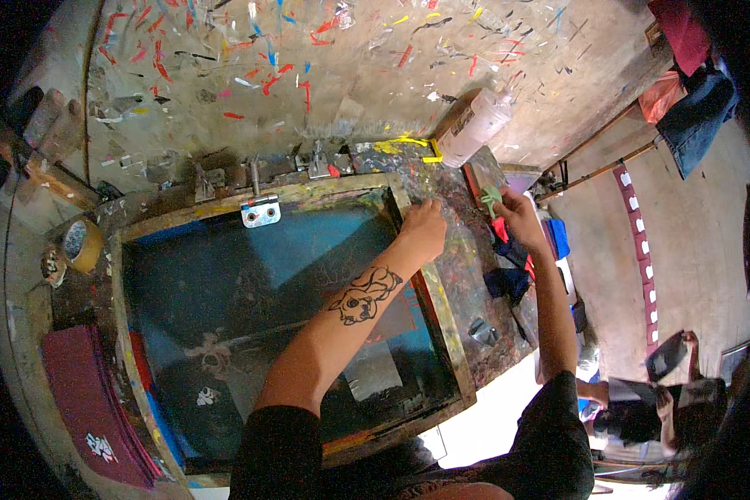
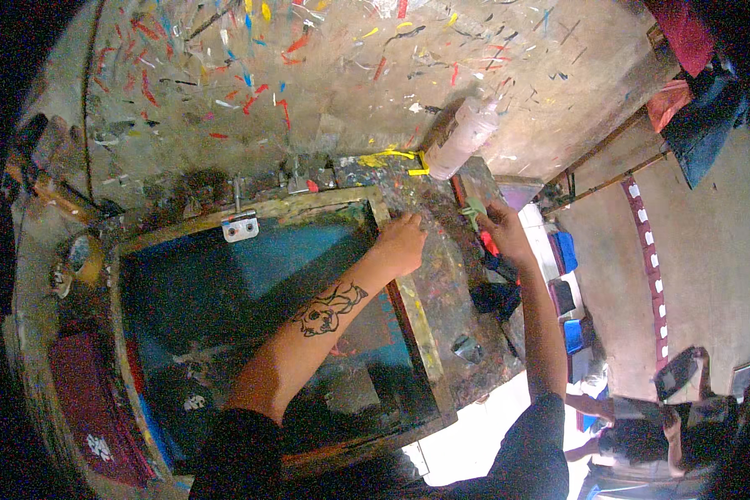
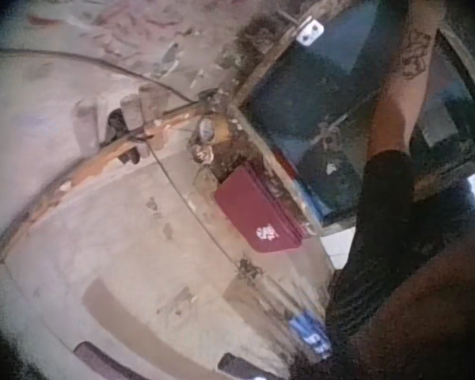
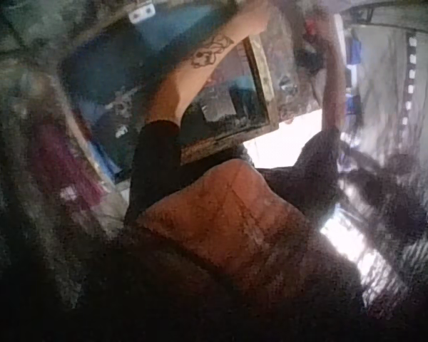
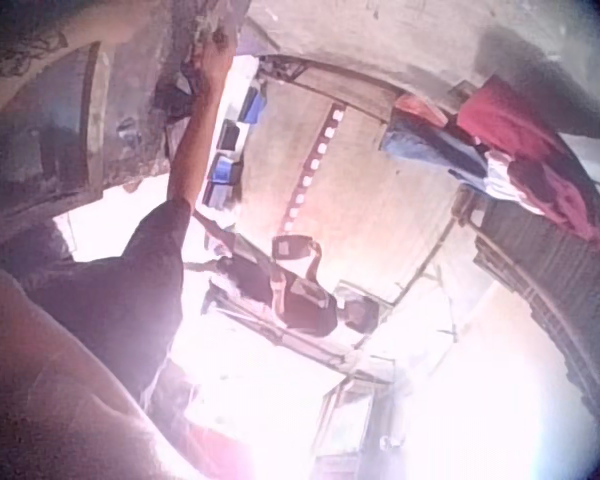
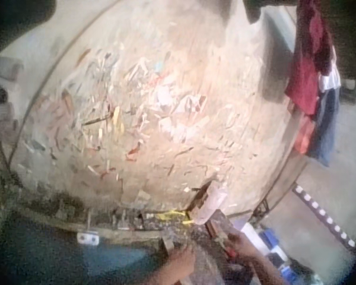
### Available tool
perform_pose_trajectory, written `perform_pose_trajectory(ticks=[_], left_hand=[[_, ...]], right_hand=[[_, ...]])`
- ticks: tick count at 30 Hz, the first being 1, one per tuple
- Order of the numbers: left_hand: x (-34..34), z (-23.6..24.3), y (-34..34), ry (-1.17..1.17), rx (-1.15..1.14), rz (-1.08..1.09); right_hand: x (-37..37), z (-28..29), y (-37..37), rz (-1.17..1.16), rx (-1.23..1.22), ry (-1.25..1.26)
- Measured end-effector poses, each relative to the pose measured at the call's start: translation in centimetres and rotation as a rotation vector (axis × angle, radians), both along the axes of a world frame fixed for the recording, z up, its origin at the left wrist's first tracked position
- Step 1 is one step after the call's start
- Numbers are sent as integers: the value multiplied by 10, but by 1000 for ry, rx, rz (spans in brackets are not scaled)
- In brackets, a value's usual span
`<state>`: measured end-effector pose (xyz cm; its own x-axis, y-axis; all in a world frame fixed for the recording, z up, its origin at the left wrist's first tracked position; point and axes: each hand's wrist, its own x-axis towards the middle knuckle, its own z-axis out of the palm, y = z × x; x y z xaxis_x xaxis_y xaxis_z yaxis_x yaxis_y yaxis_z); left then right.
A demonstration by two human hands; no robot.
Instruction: The person cleans a plastic sheet with a cloth and liquid, prepares ink in a container, and secures the sheet onto a screen printing frame.
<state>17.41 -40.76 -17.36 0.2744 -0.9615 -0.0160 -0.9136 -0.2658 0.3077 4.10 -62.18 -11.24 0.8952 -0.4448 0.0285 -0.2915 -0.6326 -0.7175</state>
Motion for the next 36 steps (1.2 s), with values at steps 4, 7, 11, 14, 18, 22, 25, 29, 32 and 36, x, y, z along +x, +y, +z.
perform_pose_trajectory(ticks=[4,7,11,14,18,22,25,29,32,36], left_hand=[[-2,-12,-5,-52,-148,55],[-2,-13,-7,-48,-91,49],[-1,-5,-2,-62,-88,22],[1,1,1,-8,-73,12],[2,-2,-1,9,-60,19],[4,-10,-6,-83,-92,9],[8,-5,-8,-41,-54,-51],[16,15,-13,-39,207,-130],[15,23,-14,-395,352,-379],[18,20,-15,-735,304,-578]], right_hand=[[9,19,-6,162,106,101],[25,15,0,247,372,217],[48,-5,-6,199,657,422],[58,-20,-20,243,711,525],[54,-34,-37,246,957,544],[50,-52,-49,112,982,490],[55,-72,-62,106,954,438],[72,-86,-81,122,963,453],[76,-82,-85,51,1012,484],[78,-66,-70,-56,1093,477]])
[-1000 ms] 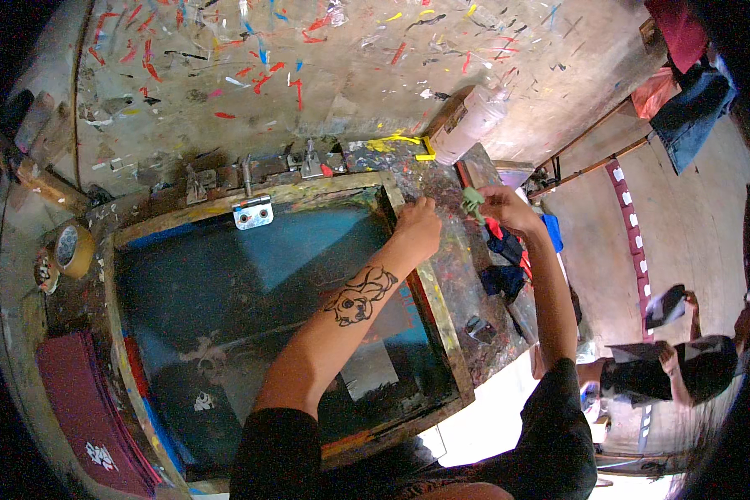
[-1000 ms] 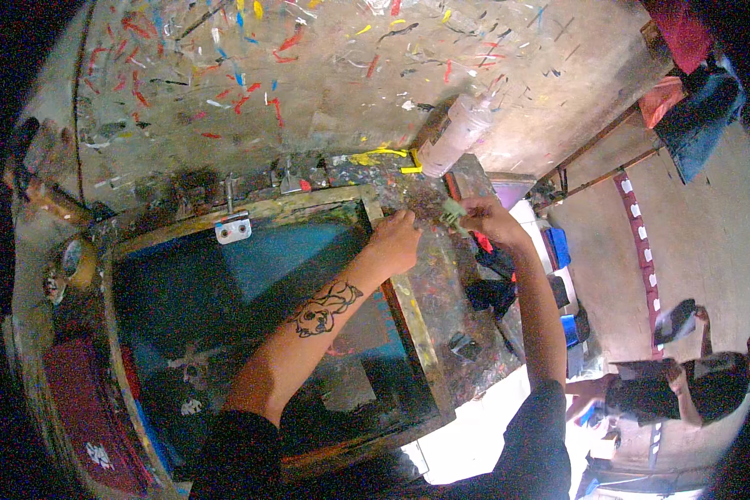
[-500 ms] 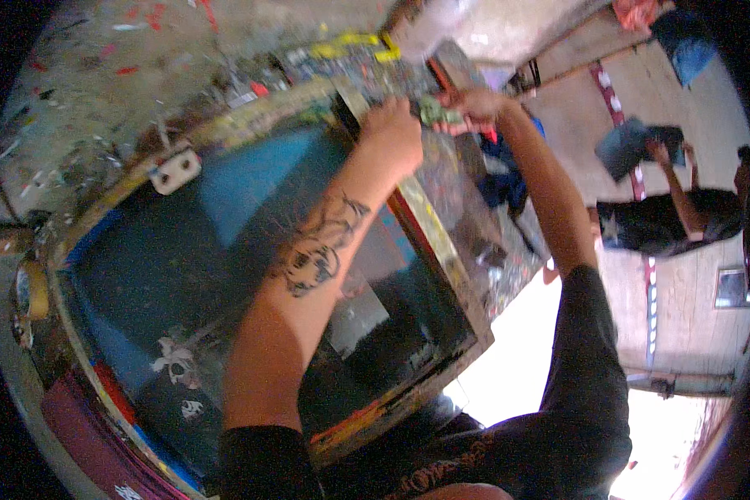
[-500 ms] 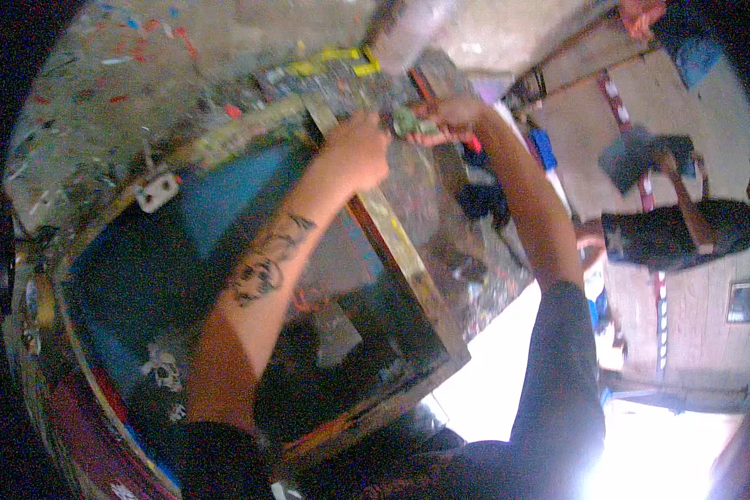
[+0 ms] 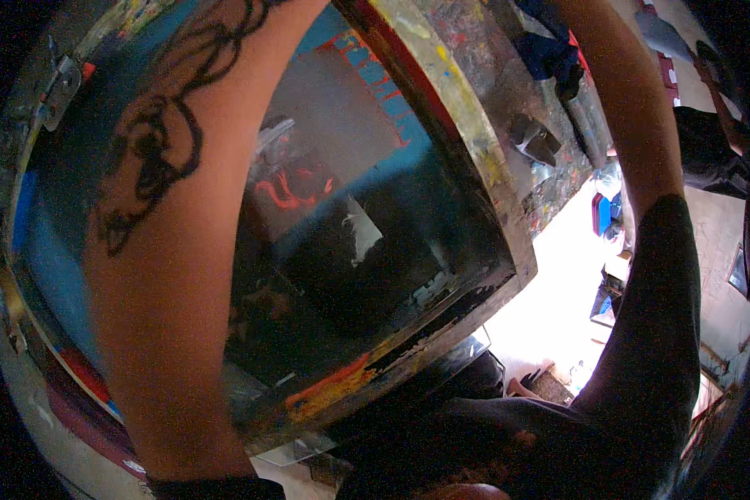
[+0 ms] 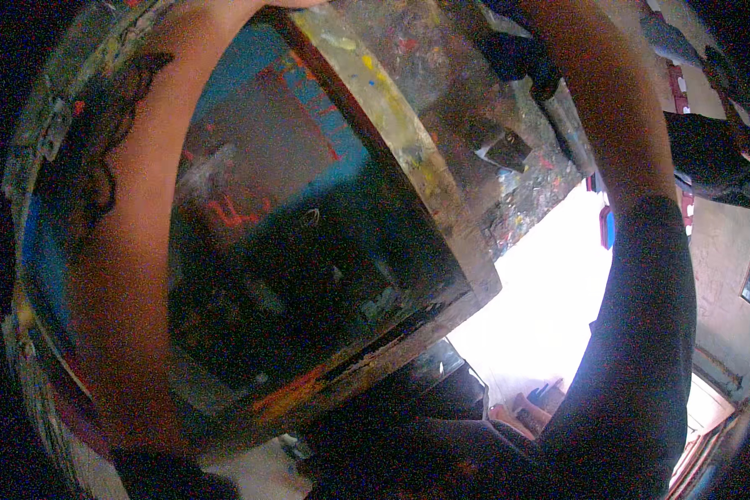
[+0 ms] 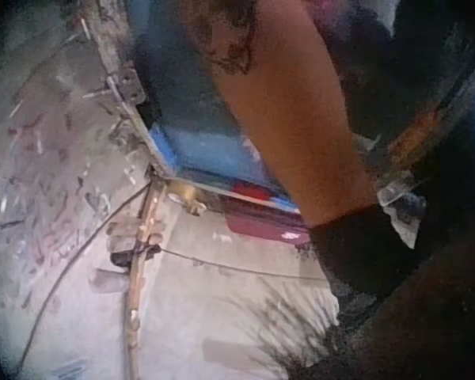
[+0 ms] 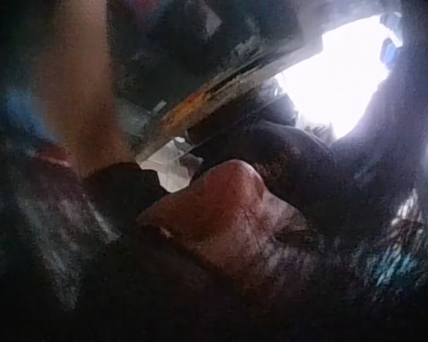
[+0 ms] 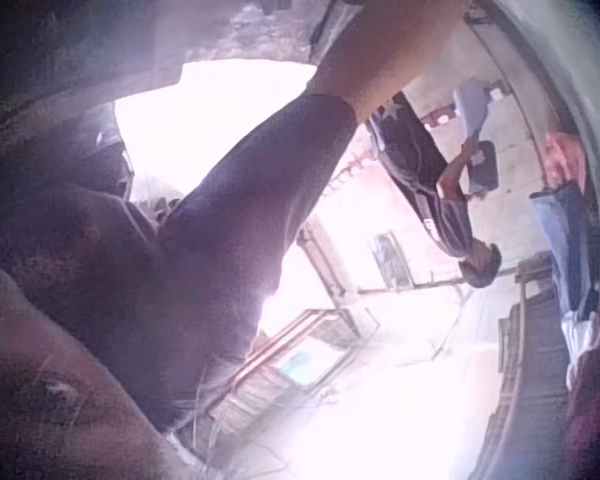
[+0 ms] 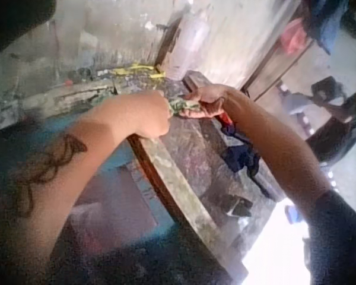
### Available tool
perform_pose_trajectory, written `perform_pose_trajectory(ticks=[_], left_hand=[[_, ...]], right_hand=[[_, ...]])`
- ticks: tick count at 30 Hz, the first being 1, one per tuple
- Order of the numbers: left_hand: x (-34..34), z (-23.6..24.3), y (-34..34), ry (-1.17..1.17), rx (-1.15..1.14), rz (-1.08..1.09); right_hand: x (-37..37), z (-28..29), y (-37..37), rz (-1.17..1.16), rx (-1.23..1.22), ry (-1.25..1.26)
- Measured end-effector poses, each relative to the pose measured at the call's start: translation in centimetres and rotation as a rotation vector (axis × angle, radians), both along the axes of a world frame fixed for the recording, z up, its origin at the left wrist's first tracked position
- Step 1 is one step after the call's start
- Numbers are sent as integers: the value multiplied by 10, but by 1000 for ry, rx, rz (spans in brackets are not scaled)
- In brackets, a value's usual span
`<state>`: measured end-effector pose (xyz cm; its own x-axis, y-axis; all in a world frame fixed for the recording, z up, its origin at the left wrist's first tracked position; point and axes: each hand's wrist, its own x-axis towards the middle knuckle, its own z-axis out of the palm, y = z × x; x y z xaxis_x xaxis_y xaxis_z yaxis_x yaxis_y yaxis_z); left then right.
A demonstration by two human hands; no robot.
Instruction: The person cleans a plastic sheet with a cloth and liquid, prepares ink in a container, and secures the sheet onto a screen printing frame.
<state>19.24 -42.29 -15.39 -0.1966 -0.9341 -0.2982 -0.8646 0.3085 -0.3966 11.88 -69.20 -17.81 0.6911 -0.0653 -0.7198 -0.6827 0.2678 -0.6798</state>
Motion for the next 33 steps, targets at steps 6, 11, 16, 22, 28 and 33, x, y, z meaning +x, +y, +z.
perform_pose_trajectory(ticks=[6,11,16,22,28,33], left_hand=[[7,-13,-14,357,-132,288],[11,-14,-15,442,-164,379],[9,-13,-16,441,-179,404],[5,-8,-11,490,-180,454],[2,5,2,542,-128,459],[-1,7,5,532,-152,472]], right_hand=[[-3,10,22,-37,-14,0],[-6,11,21,-72,-58,5],[-8,8,17,-43,-56,-47],[-7,8,17,-27,-62,-38],[-5,11,20,22,-63,-39],[-7,12,25,-1,-109,-38]])
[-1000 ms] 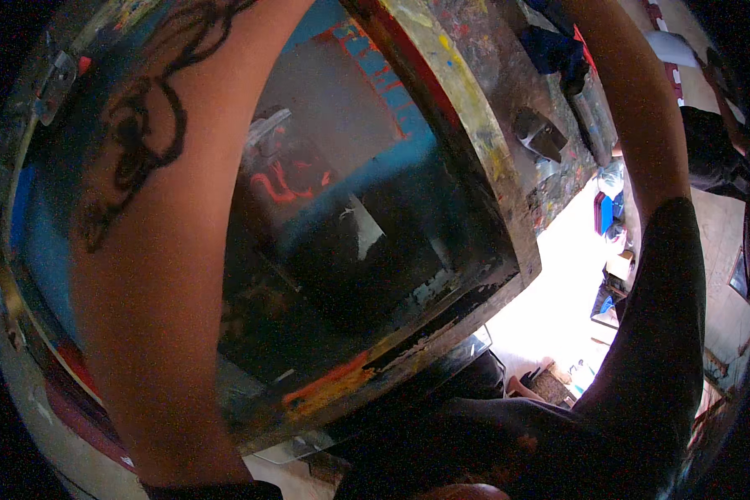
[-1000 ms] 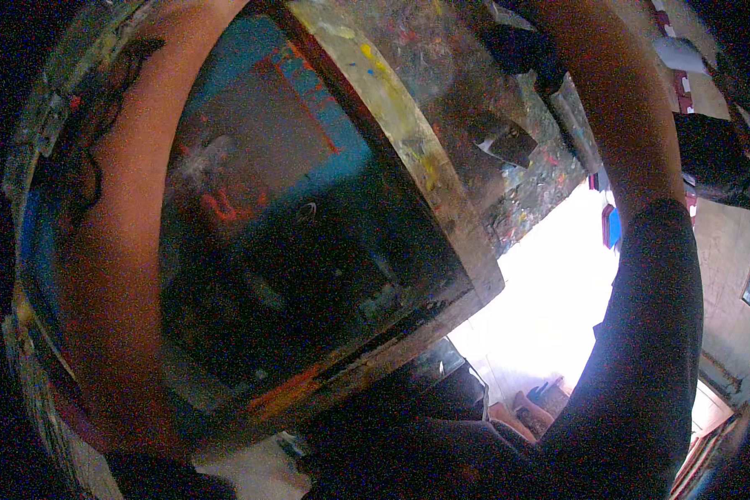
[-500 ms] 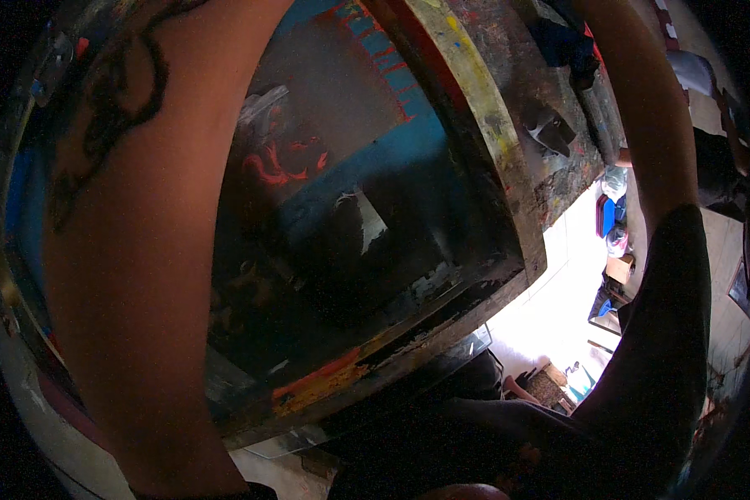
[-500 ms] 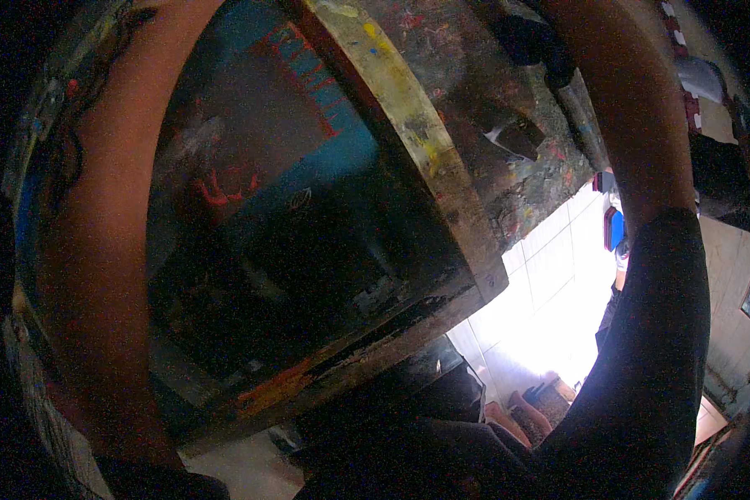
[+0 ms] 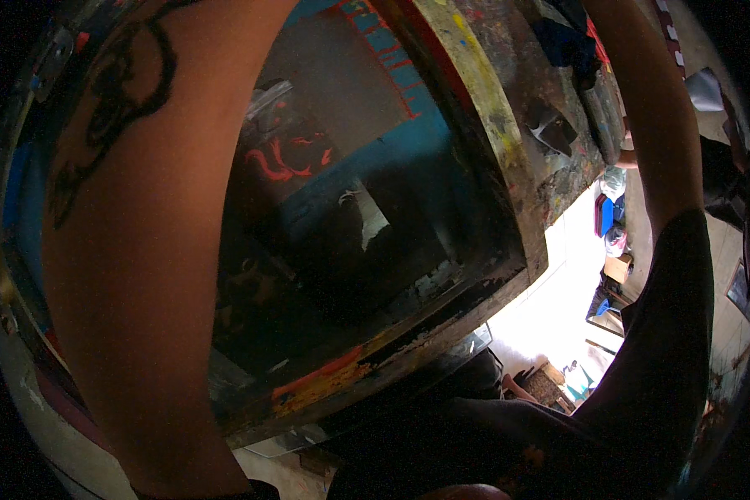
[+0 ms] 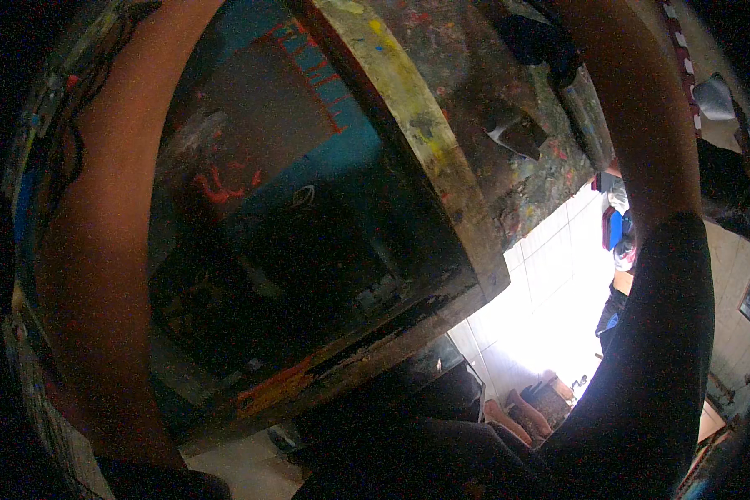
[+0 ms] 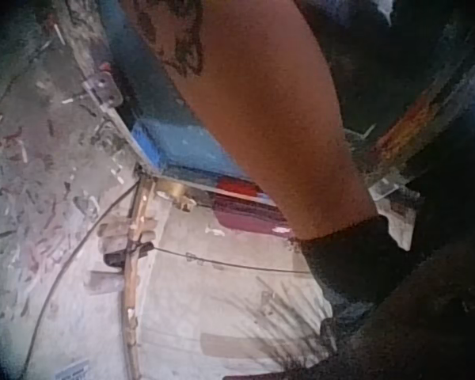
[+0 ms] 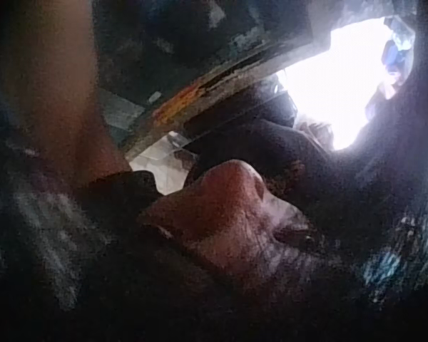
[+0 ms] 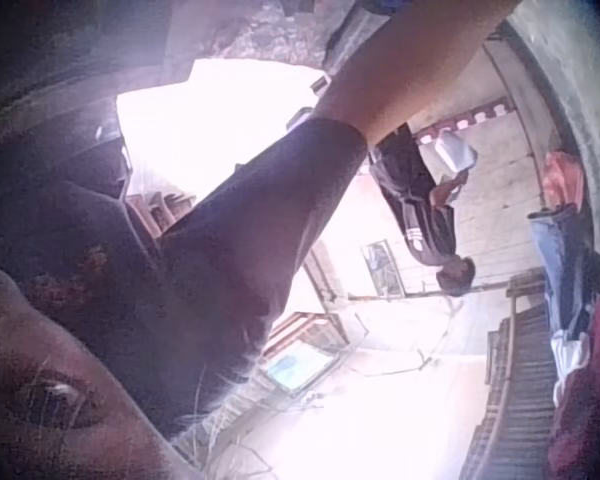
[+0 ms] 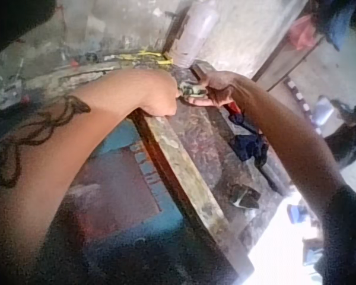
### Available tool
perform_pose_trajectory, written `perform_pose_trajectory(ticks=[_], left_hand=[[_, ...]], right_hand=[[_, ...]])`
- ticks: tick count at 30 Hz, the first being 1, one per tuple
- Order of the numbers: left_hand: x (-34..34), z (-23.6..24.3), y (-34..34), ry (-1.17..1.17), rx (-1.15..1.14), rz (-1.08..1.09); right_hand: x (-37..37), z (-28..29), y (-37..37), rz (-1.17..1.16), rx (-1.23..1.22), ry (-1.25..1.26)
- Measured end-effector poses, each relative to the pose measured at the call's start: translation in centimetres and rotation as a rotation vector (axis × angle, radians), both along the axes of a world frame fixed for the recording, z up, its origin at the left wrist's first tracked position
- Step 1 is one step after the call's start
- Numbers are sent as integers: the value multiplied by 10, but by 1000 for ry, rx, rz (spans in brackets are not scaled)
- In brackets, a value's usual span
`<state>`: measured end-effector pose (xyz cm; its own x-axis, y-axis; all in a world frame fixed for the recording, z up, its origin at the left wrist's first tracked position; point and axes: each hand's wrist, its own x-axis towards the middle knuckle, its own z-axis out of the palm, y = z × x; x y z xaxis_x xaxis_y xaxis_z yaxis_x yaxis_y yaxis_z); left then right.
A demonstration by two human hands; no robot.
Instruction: The person cleans a plastic sheet with a cloth and liquid, prepares ink in a container, and secures the sheet onto a screen printing frame.
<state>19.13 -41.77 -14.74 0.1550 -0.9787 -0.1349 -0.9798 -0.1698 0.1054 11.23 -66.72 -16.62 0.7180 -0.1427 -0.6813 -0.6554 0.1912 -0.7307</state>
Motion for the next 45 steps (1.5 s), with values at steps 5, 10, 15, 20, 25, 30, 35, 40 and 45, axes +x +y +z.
perform_pose_trajectory(ticks=[5,10,15,20,25,30,35,40,45], left_hand=[[1,-3,-4,-46,7,-32],[-2,-3,-3,33,-1,87],[-2,8,1,111,108,74],[1,10,11,158,18,0],[3,-1,10,179,-33,22],[11,-28,1,84,-156,5],[9,-46,-2,36,-194,42],[0,-29,7,59,-164,118],[-10,-5,10,58,-5,114]], right_hand=[[-2,0,6,5,-84,-40],[-4,1,12,51,-105,-48],[-7,2,15,31,-126,-61],[-3,2,20,111,-107,-45],[2,-1,23,181,-79,-39],[5,-8,22,134,-209,8],[10,-15,31,347,-57,-44],[5,-2,44,224,-462,73],[-8,22,63,201,-472,135]])
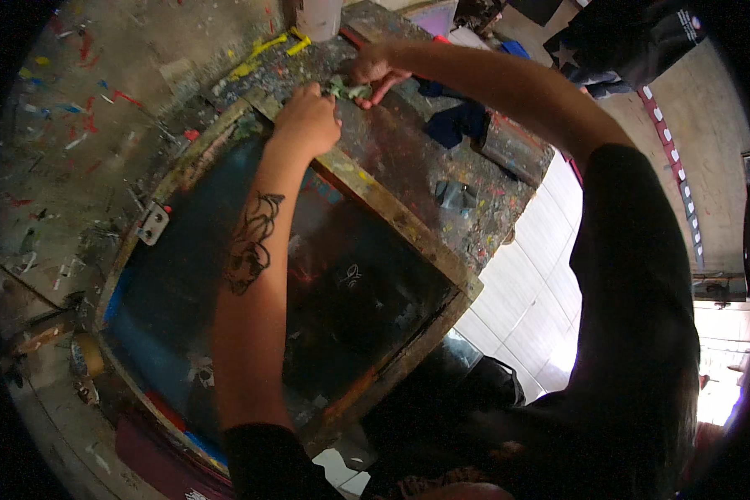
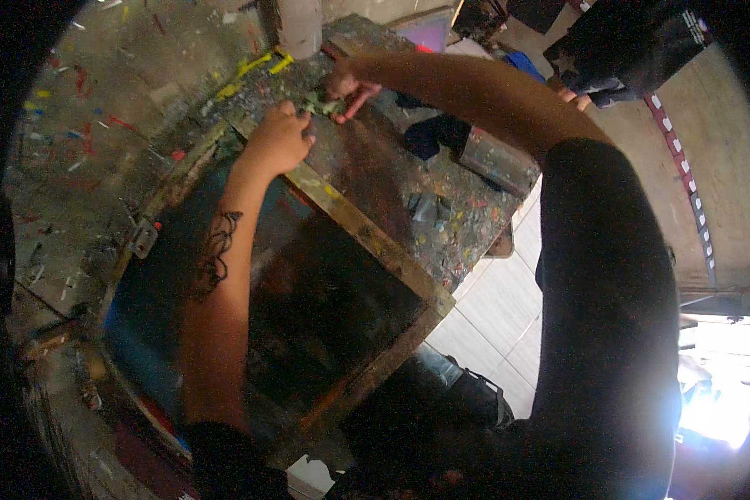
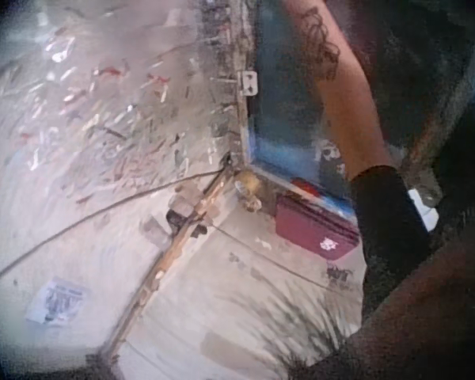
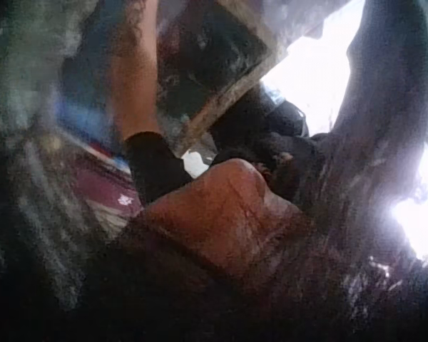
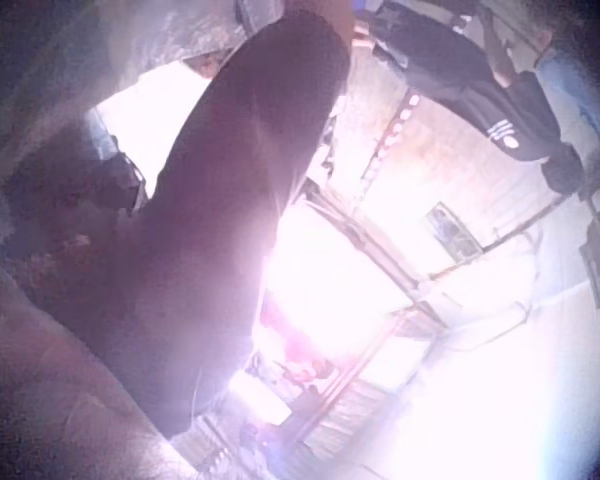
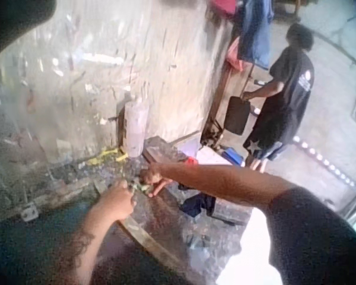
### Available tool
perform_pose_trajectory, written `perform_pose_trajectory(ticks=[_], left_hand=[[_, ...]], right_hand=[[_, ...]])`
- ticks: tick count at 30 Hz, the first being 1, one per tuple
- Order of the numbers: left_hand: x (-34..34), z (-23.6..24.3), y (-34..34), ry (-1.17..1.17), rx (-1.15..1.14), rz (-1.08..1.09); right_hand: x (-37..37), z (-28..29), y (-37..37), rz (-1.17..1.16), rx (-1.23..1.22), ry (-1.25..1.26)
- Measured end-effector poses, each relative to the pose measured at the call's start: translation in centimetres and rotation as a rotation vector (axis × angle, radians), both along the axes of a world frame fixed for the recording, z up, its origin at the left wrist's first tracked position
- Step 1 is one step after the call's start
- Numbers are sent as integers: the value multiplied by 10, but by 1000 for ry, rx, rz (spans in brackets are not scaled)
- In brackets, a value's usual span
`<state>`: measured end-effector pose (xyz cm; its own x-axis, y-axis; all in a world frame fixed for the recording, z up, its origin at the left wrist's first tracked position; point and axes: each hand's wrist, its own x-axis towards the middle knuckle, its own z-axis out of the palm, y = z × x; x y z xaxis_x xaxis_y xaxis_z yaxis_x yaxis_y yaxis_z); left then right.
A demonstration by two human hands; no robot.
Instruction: The person cleans a plastic sheet with a cloth and liquid, prepares ink in a container, and secures the sheet onto a screen printing frame.
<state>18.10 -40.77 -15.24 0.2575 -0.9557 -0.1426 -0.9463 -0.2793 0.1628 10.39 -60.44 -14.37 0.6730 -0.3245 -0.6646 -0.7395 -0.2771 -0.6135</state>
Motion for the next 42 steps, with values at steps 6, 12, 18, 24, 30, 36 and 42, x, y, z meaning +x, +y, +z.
perform_pose_trajectory(ticks=[6,12,18,24,30,36,42], left_hand=[[-50,17,20,-149,-57,7],[-152,8,49,-3,-197,-79],[-192,-7,62,29,-205,-137],[-204,6,63,88,-91,-76],[-207,16,67,166,-75,-40],[-206,15,67,118,-104,-66],[-205,14,66,53,-138,-150]], right_hand=[[-33,31,24,85,-520,-40],[-147,59,74,306,-969,-185],[-253,41,117,425,-837,-437],[-269,8,110,330,-883,-526],[-259,-4,103,205,-684,-373],[-249,2,104,431,-816,-328],[-266,6,112,697,-1021,-455]])
